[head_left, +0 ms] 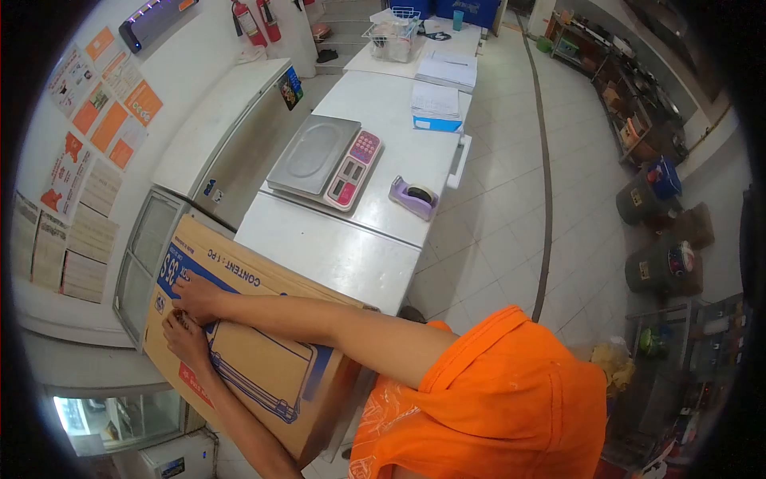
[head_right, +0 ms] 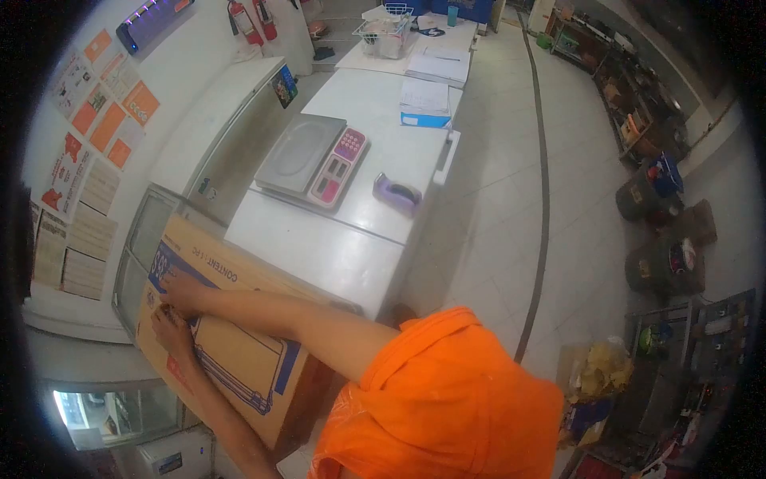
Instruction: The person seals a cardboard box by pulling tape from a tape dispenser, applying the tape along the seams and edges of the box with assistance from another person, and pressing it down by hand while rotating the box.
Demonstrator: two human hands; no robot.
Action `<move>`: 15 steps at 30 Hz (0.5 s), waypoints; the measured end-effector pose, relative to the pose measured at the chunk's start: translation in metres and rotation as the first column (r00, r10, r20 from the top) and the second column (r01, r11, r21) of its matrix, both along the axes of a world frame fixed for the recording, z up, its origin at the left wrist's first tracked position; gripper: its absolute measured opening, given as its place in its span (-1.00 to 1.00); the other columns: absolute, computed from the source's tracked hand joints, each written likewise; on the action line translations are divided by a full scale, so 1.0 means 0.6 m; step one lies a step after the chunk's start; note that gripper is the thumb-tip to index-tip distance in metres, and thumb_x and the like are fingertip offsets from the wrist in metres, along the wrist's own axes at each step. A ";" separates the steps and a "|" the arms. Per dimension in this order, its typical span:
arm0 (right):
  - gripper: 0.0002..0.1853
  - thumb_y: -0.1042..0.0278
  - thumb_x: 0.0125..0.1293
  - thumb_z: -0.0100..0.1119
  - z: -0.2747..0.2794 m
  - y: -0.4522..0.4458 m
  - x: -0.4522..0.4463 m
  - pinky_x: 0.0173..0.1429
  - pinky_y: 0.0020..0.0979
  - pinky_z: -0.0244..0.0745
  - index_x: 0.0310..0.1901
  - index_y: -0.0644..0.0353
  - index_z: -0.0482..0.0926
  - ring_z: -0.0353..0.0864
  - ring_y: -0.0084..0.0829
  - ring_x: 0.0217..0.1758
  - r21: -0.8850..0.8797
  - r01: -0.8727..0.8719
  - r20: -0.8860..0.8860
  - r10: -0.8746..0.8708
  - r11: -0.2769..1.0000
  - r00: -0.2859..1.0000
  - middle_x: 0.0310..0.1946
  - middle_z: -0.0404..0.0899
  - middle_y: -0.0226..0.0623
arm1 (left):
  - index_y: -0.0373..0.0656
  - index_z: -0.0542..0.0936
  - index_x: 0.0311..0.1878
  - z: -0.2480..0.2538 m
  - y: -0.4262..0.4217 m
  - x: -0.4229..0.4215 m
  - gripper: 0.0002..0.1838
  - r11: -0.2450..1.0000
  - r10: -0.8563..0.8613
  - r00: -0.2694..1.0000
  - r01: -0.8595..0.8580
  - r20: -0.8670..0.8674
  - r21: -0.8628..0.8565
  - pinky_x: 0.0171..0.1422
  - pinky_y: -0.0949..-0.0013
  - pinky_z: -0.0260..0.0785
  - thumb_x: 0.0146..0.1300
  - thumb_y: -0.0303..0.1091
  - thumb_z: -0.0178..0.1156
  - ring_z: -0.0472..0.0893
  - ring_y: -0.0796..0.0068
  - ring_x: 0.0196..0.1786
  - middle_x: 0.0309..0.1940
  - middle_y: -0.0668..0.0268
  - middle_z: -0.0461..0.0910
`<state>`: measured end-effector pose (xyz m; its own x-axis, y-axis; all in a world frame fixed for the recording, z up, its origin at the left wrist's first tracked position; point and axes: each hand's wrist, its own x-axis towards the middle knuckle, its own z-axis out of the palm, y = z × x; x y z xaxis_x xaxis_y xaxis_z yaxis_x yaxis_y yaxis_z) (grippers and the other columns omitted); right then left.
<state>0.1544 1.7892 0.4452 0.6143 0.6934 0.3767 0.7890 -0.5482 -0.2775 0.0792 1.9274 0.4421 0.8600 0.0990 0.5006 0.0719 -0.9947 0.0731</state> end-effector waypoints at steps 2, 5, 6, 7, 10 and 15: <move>-0.35 0.00 0.13 0.31 0.000 -0.003 -0.005 0.38 0.02 0.18 0.27 0.02 0.49 0.35 -0.17 0.39 0.048 0.029 0.038 -0.031 0.998 0.999 0.30 0.39 -0.14 | -0.14 0.47 0.24 -0.001 -0.001 -0.001 -0.59 0.998 0.017 1.000 -0.016 -0.017 0.055 0.14 -0.02 0.47 0.40 -0.18 0.14 0.57 -0.02 0.20 0.15 0.09 0.56; -0.33 0.03 0.13 0.31 0.005 -0.019 -0.020 0.38 0.02 0.17 0.31 -0.02 0.47 0.35 -0.18 0.39 0.316 0.056 0.333 -0.166 0.947 0.928 0.25 0.42 -0.16 | -0.14 0.50 0.24 0.018 -0.026 -0.010 -0.58 0.989 0.051 0.989 -0.070 0.141 0.134 0.15 -0.03 0.47 0.42 -0.16 0.13 0.57 0.00 0.21 0.17 0.06 0.55; -0.33 0.04 0.13 0.31 0.004 -0.018 -0.019 0.38 0.02 0.17 0.31 -0.03 0.47 0.35 -0.19 0.38 0.352 0.044 0.378 -0.185 0.935 0.907 0.24 0.43 -0.17 | -0.14 0.50 0.24 0.030 -0.050 -0.018 -0.58 0.960 0.067 0.955 -0.140 0.288 0.242 0.15 -0.03 0.47 0.42 -0.15 0.13 0.57 0.00 0.21 0.18 0.04 0.54; -0.33 0.04 0.14 0.31 0.002 -0.018 -0.018 0.38 0.02 0.17 0.32 -0.03 0.47 0.36 -0.19 0.38 0.386 0.030 0.420 -0.205 0.922 0.884 0.22 0.44 -0.17 | -0.14 0.51 0.24 0.035 -0.065 -0.022 -0.58 0.916 0.062 0.901 -0.222 0.429 0.334 0.15 -0.03 0.47 0.42 -0.15 0.13 0.57 0.01 0.20 0.18 0.03 0.54; -0.33 0.05 0.14 0.31 -0.010 0.000 -0.007 0.38 0.01 0.17 0.32 -0.05 0.47 0.37 -0.20 0.37 0.324 0.004 0.246 -0.088 0.946 0.965 0.22 0.44 -0.18 | -0.16 0.50 0.26 0.032 -0.072 -0.022 -0.57 0.922 0.110 0.881 -0.263 0.460 0.284 0.18 -0.02 0.46 0.42 -0.15 0.13 0.56 0.00 0.21 0.19 -0.01 0.52; -0.35 0.03 0.16 0.28 0.007 -0.009 -0.003 0.37 0.00 0.18 0.31 -0.04 0.47 0.37 -0.20 0.36 0.013 -0.034 -0.018 0.035 0.999 0.999 0.22 0.45 -0.20 | -0.22 0.48 0.27 0.007 -0.002 -0.002 -0.55 0.997 -0.040 0.999 0.038 -0.025 -0.062 0.22 -0.01 0.43 0.42 -0.18 0.13 0.54 -0.04 0.23 0.18 -0.01 0.53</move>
<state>0.1524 1.7840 0.4493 0.5970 0.7094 0.3747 0.8020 -0.5170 -0.2990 0.0782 1.9262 0.4461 0.8766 0.0950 0.4717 0.0359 -0.9905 0.1329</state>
